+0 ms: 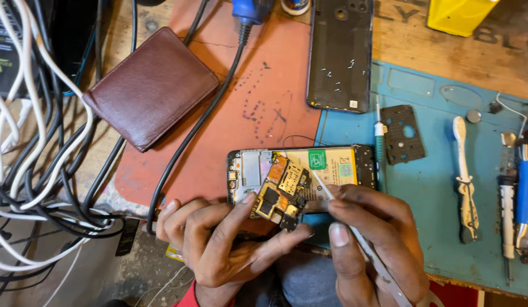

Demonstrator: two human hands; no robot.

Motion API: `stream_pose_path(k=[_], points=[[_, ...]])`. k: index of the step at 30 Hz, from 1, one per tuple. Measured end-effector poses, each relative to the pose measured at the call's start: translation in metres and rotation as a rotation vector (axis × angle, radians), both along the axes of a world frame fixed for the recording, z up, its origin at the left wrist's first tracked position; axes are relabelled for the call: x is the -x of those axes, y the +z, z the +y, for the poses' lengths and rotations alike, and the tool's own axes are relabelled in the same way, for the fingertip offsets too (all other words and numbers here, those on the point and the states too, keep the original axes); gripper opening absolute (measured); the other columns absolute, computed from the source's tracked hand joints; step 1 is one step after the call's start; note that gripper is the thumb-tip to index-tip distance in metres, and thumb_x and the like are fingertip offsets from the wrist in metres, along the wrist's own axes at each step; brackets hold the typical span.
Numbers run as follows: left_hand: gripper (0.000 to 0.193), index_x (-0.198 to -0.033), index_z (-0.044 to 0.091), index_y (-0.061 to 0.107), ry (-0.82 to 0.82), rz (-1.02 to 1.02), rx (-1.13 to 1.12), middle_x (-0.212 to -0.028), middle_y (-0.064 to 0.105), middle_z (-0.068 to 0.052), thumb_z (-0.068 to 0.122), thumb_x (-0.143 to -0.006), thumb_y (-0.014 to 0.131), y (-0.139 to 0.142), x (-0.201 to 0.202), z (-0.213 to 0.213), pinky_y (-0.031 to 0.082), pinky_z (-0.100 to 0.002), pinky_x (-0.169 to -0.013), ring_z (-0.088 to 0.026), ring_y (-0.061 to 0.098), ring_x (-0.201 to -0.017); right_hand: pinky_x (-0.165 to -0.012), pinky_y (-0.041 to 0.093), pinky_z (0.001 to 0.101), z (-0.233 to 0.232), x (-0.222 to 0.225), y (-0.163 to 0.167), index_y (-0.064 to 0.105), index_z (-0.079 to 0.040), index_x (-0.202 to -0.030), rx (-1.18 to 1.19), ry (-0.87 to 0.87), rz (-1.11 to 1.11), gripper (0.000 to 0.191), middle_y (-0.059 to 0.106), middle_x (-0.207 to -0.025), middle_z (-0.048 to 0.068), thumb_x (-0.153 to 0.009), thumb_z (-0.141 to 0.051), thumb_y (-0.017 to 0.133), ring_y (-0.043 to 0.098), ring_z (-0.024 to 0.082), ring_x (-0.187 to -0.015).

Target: The person works on a disassembled smartphone at a repair bench, holding the exposed motherboard and cleaning its surface with a brush, then using a black pry tool to work on the board and its connectors while the phone body and battery lie on the mat.

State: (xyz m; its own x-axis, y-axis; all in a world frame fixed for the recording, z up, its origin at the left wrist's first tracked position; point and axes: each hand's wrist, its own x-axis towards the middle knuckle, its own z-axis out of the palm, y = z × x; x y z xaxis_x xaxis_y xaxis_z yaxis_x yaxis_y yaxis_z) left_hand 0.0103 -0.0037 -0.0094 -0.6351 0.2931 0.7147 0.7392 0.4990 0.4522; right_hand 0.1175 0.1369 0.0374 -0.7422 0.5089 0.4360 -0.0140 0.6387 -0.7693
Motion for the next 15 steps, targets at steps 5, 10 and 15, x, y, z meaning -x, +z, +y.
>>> stream_pose_path(k=[5,10,15], points=[[0.072,-0.111,0.015,0.072,0.013,0.014,-0.008,-0.089,0.055,0.003,0.066,-0.066,0.095,-0.005,0.001,0.001,0.033,-0.044,-0.105,-0.023,0.049,-0.099,-0.104,0.053,0.0314,-0.002,0.002,-0.003,0.065,0.001,-0.128,-0.083,-0.089,-0.048,0.025,0.066,-0.130,0.021,-0.105,-0.009,0.063,0.069,0.027,-0.115],[0.071,-0.112,0.015,0.073,0.015,0.025,0.008,-0.089,0.055,0.002,0.065,-0.067,0.095,-0.007,0.001,0.000,0.034,-0.045,-0.105,-0.023,0.049,-0.099,-0.110,0.055,0.0354,-0.003,0.000,-0.006,0.065,0.001,-0.125,-0.037,-0.035,-0.043,0.023,0.069,-0.135,0.024,-0.104,-0.007,0.064,0.072,0.031,-0.125],[0.069,-0.112,0.016,0.072,0.025,0.039,-0.013,-0.089,0.056,0.003,0.063,-0.068,0.095,-0.008,0.002,0.002,0.033,-0.044,-0.104,-0.024,0.049,-0.099,-0.097,0.059,0.0298,-0.005,0.002,-0.012,0.066,0.000,-0.118,0.022,-0.082,0.074,0.017,0.071,-0.126,0.021,-0.103,-0.006,0.069,0.073,0.025,-0.111]])
